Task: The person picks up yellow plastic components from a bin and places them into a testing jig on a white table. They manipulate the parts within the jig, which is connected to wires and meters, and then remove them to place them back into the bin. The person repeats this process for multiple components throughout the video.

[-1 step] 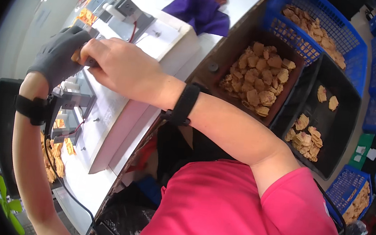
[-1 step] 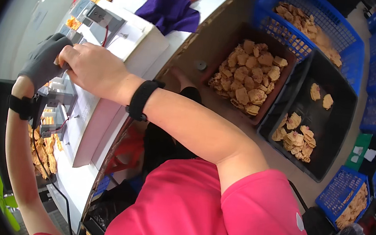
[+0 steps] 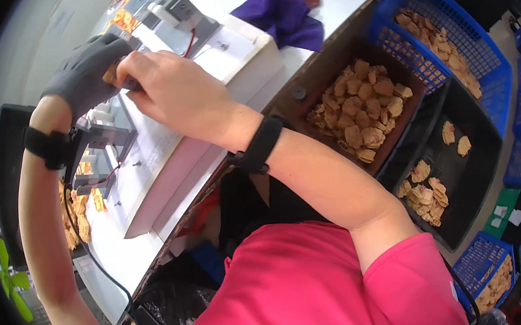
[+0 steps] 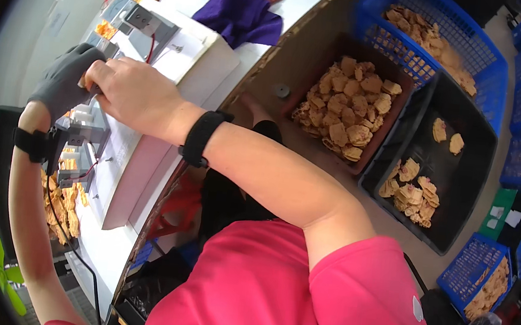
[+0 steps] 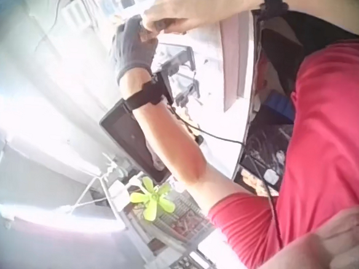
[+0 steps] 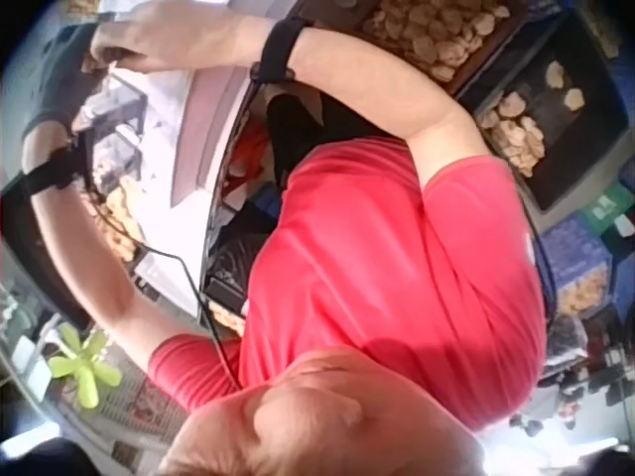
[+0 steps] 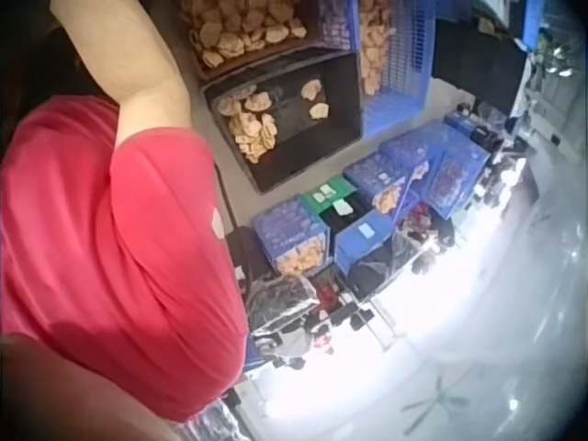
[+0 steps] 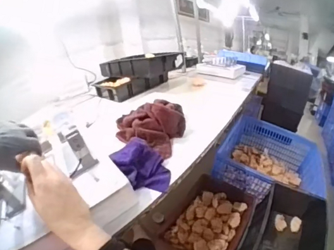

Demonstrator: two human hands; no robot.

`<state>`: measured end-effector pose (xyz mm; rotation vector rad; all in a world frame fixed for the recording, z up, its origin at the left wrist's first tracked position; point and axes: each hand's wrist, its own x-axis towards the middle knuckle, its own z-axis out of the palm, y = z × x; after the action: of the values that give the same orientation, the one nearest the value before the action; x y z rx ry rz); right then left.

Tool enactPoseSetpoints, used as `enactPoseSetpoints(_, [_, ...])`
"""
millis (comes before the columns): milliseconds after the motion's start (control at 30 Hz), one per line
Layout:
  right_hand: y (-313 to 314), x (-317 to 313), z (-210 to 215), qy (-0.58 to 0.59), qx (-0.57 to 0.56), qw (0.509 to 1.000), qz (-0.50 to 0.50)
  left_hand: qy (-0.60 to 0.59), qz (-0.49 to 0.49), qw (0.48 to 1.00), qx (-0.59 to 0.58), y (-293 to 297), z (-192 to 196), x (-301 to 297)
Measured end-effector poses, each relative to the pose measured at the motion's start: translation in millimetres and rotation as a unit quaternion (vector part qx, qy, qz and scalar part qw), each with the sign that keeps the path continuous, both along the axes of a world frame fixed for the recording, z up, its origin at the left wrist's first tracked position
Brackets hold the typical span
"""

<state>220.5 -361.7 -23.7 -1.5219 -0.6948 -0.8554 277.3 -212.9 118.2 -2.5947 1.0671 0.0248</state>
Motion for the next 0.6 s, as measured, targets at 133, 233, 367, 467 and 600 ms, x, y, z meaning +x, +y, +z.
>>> enactPoseSetpoints(133, [-0.4, -3.3, 2.1, 0.008, -0.019, 1.000, -0.003, 0.042, 0.008, 0.998, -0.046, 4.9, -1.4, 5.4])
enactPoseSetpoints(233, [-0.6, -1.9, 2.3, 0.025, -0.022, 0.999, 0.007, 0.043, 0.041, 0.998, -0.014, 3.4, -4.1, 13.3])
enactPoseSetpoints(367, [-1.1, -1.2, 2.9, 0.014, -0.012, 1.000, 0.025, 0.014, 0.058, 0.998, 0.026, 2.0, -3.8, 15.9])
enactPoseSetpoints(467, [-5.6, -0.3, 7.7, 0.011, -0.022, 0.999, 0.038, -0.012, 0.031, 0.997, 0.072, 6.7, 0.3, 21.3])
enactPoseSetpoints(600, [-4.6, -5.1, 7.6, 0.034, -0.012, 0.998, 0.054, -0.055, 0.040, 0.996, 0.065, 1.8, 1.9, 2.2])
